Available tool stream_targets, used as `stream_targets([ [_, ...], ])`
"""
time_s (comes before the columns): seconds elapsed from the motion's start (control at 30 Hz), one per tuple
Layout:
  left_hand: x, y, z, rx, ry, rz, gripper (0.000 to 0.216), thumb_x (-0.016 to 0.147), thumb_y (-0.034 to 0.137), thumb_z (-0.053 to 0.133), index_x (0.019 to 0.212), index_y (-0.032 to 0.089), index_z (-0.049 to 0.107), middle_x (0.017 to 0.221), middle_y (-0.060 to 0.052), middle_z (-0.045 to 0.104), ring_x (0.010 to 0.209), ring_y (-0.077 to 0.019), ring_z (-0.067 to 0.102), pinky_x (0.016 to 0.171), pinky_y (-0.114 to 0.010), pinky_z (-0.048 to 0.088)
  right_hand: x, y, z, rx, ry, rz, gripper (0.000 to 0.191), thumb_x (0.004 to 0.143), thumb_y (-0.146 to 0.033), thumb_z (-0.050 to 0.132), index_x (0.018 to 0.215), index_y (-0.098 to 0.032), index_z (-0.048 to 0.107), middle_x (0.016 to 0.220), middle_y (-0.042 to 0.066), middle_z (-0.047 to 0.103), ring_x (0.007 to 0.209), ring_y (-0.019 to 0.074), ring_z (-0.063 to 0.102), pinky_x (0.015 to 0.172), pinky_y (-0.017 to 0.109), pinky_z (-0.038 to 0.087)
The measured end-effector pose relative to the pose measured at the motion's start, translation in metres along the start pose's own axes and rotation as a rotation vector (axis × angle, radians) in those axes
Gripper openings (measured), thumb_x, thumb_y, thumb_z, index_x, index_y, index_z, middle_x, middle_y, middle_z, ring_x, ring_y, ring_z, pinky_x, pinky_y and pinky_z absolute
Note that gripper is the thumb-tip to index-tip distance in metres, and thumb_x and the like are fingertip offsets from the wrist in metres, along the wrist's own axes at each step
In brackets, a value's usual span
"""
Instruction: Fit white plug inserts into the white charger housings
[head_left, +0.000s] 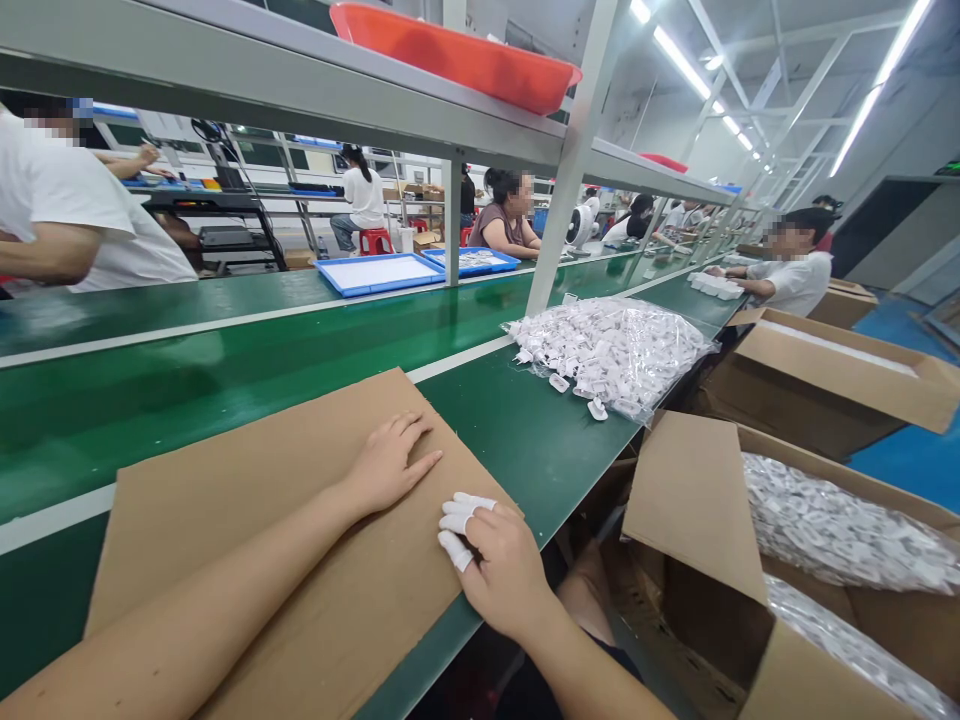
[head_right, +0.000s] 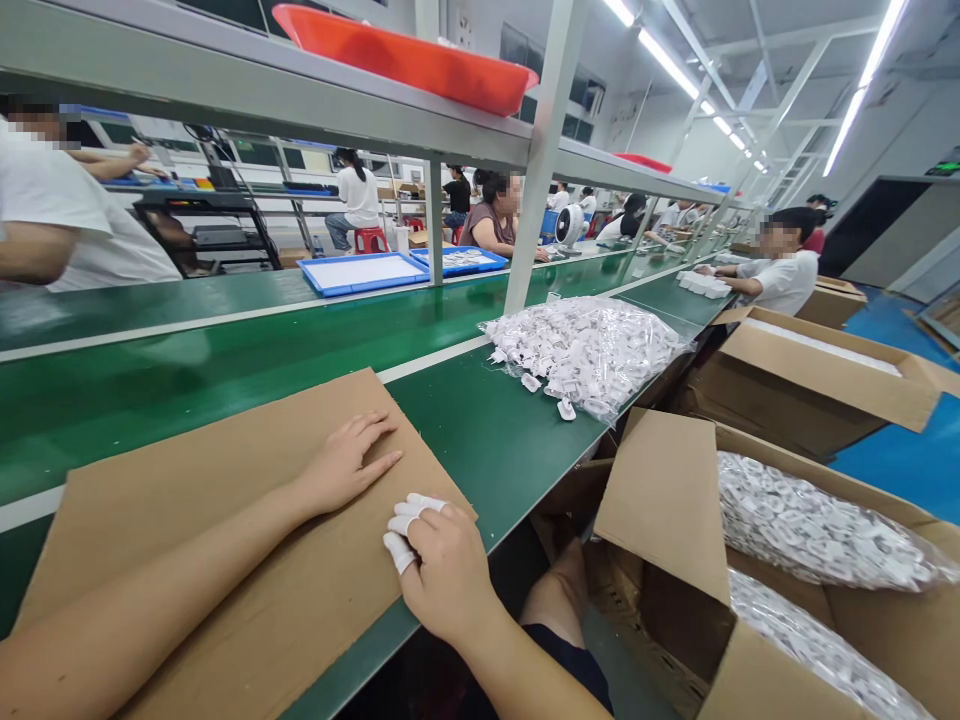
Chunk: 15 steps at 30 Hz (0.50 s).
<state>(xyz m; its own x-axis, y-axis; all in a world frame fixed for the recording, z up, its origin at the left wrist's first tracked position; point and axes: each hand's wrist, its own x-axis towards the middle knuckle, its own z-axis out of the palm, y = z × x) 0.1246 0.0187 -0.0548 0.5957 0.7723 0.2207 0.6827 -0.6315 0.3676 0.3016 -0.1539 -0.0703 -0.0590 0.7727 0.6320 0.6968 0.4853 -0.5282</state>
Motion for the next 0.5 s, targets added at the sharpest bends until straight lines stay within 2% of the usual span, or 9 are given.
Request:
stream_targets([
  [0.5, 0.0005, -0.0014, 0.0002, 0.002, 0.002, 0.004, 0.060, 0.100, 0.064, 0.046, 0.139, 0.021, 0.060, 0.157, -0.013, 0.048, 0.148, -0.0395, 0.039, 0.124, -0.063, 0.033, 0.0006, -0.0001, -0.0013, -0.002, -0.007, 0.000, 0.019, 0.101, -0.022, 0.058, 0.108, -0.024, 0.075, 0.111, 0.005, 0.081, 0.115, 0.0235, 0.074, 0.104, 0.041, 0.058],
])
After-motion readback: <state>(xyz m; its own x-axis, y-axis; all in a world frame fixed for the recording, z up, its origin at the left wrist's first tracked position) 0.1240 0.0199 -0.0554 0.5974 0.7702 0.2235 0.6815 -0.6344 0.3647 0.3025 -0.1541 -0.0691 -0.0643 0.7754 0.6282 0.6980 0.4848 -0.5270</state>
